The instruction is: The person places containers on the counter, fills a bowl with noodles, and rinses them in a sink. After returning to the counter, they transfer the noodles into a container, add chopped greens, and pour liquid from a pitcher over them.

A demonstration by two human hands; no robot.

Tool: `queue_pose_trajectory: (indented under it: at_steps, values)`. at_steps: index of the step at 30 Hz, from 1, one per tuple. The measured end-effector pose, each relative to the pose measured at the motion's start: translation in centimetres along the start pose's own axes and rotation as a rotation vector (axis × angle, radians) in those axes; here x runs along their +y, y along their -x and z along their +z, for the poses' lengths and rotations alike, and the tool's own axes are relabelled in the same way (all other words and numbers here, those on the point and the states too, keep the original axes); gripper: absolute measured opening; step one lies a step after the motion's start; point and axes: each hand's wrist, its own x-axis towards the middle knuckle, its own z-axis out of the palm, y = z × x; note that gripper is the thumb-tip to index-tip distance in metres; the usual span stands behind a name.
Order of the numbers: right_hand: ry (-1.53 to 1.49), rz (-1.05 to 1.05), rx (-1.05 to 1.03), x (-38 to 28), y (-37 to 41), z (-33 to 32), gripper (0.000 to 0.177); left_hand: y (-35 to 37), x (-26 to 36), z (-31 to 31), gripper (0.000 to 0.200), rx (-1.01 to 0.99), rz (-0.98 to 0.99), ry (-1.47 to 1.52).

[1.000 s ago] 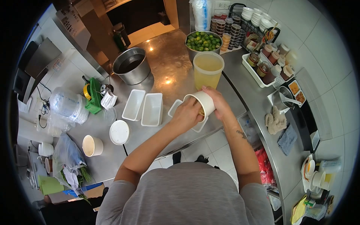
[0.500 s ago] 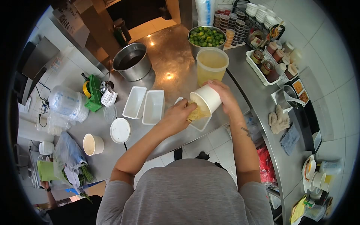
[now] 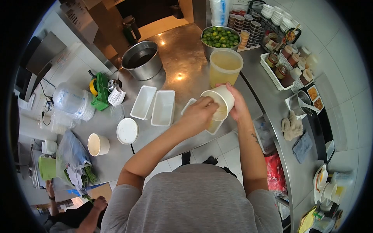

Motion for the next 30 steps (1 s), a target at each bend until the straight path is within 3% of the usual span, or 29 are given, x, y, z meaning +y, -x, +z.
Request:
queue_pose_trajectory:
  at_steps: [3,9,15,18,21,24,25,28,29,30]
  values:
    - [-0.024,-0.024,-0.012,0.6,-0.3,0.8,0.040,-1.3,-0.4,2.6,0.022,0.039,0.076,-0.016]
    - [0.128,-0.058,-0.045,1.7,-1.1,0.1,0.044,-0.6,-1.0,2.5,0.022,-0.179,-0.085,0.064]
    - [0.060,-0.090,0.055,0.9,-1.1,-0.4,0.039,2.6,-0.1,-0.2,0.027,-0.232,-0.117,-0.238]
    - [0.036,-0.117,0.034,0.8,-1.1,-1.2,0.041,3.9,-0.9,0.3,0.029,-0.106,-0.085,-0.265]
    - [-0.138,-0.064,-0.011,1.1,-0.6,-1.0,0.044,3.7,0.0,-0.4,0.032,0.010,-0.223,-0.210]
    - [-0.323,-0.070,-0.069,1.2,0.1,0.5,0.046,3.2,2.9,-2.9,0.030,0.241,-0.107,-0.165]
    - [-0.337,-0.074,-0.026,1.2,0.3,1.5,0.047,3.1,3.6,-3.5,0.030,0.262,-0.092,-0.173]
    - [-0.419,-0.030,-0.191,2.2,0.4,4.4,0.047,4.2,4.5,-5.0,0.028,0.316,-0.065,-0.205]
    - [-0.391,0.001,-0.084,2.8,0.6,5.9,0.047,4.8,4.3,-5.7,0.027,0.329,-0.067,-0.211]
    - [-0.353,0.058,-0.132,3.4,0.7,7.5,0.047,5.3,4.3,-6.5,0.027,0.343,-0.065,-0.216]
